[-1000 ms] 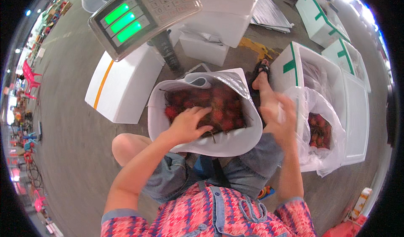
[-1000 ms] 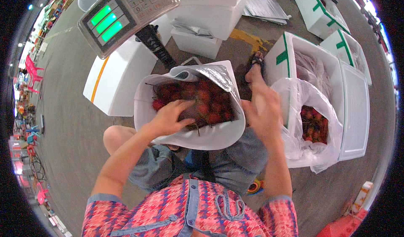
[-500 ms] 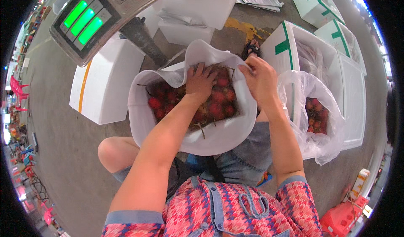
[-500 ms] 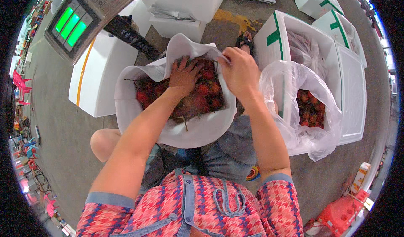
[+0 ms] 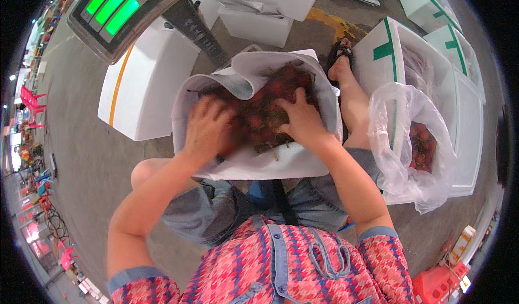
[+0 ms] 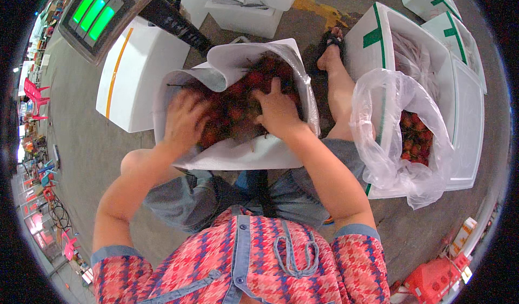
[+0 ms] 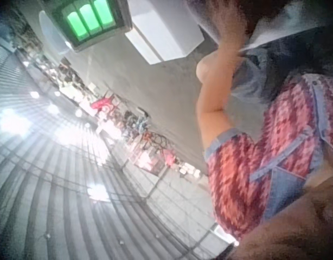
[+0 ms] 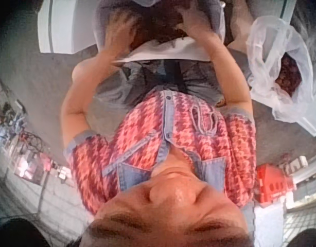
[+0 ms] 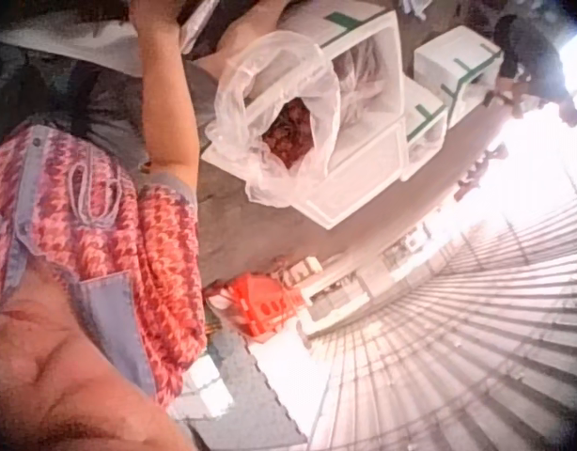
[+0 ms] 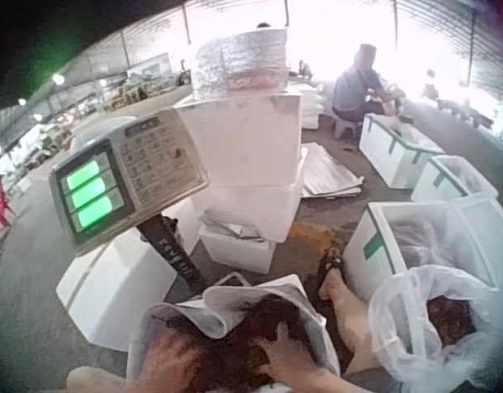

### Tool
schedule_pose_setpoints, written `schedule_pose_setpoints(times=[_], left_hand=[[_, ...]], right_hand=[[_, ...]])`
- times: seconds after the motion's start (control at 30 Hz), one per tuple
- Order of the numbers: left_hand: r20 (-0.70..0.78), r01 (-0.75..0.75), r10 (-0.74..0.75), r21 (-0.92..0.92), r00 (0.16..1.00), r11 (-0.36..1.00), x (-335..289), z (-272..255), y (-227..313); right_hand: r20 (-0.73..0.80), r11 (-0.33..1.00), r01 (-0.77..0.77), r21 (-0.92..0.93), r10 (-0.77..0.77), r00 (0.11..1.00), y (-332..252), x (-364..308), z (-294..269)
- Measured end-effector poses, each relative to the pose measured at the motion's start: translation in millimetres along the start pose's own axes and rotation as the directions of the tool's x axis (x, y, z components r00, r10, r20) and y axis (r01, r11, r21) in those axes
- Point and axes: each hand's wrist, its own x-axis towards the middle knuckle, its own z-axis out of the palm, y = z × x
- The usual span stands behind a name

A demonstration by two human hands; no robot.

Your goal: The person sorts rambutan from a large bin into a small foam box by hand, removing stems and leaves, and then seals the box using a tape dispenser.

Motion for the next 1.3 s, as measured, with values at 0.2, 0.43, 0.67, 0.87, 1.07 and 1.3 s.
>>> schedule_pose_setpoints(times=[0.2, 0.43, 0.67, 0.87, 1.07, 1.3], left_hand=[[0.222, 0.336, -0.308, -0.1, 0.925, 0.937, 13, 40, -34], [0.16, 0.233, -0.173, -0.757, 0.972, 0.61, 69, 3, -1], [0.173, 0.095, -0.018, -0.449, 0.985, 0.888, 21, 27, -11], [0.16, -0.108, 0.096, 0.067, 0.982, 0.992, 19, 52, 25], [0.388, 0.21, -0.309, 0.278, 0.868, 0.937, 83, 69, 4], [0.281, 0.072, -0.166, 0.317, 0.945, 0.946, 59, 76, 18]], right_hand=[[-0.27, 0.906, 0.045, -0.421, -0.172, 0.947, 2, 20, 22], [-0.248, 0.98, 0.164, 0.113, -0.132, 0.96, 4, 23, -6], [-0.209, 0.976, 0.204, -0.075, -0.216, 0.954, -6, 20, 9], [-0.265, 0.948, 0.112, -0.297, -0.194, 0.945, 6, 30, 33], [-0.474, 0.985, 0.078, -0.153, -0.142, 0.869, 22, 41, 13], [-0.219, 0.913, 0.192, -0.361, -0.283, 0.934, 7, 9, 31]])
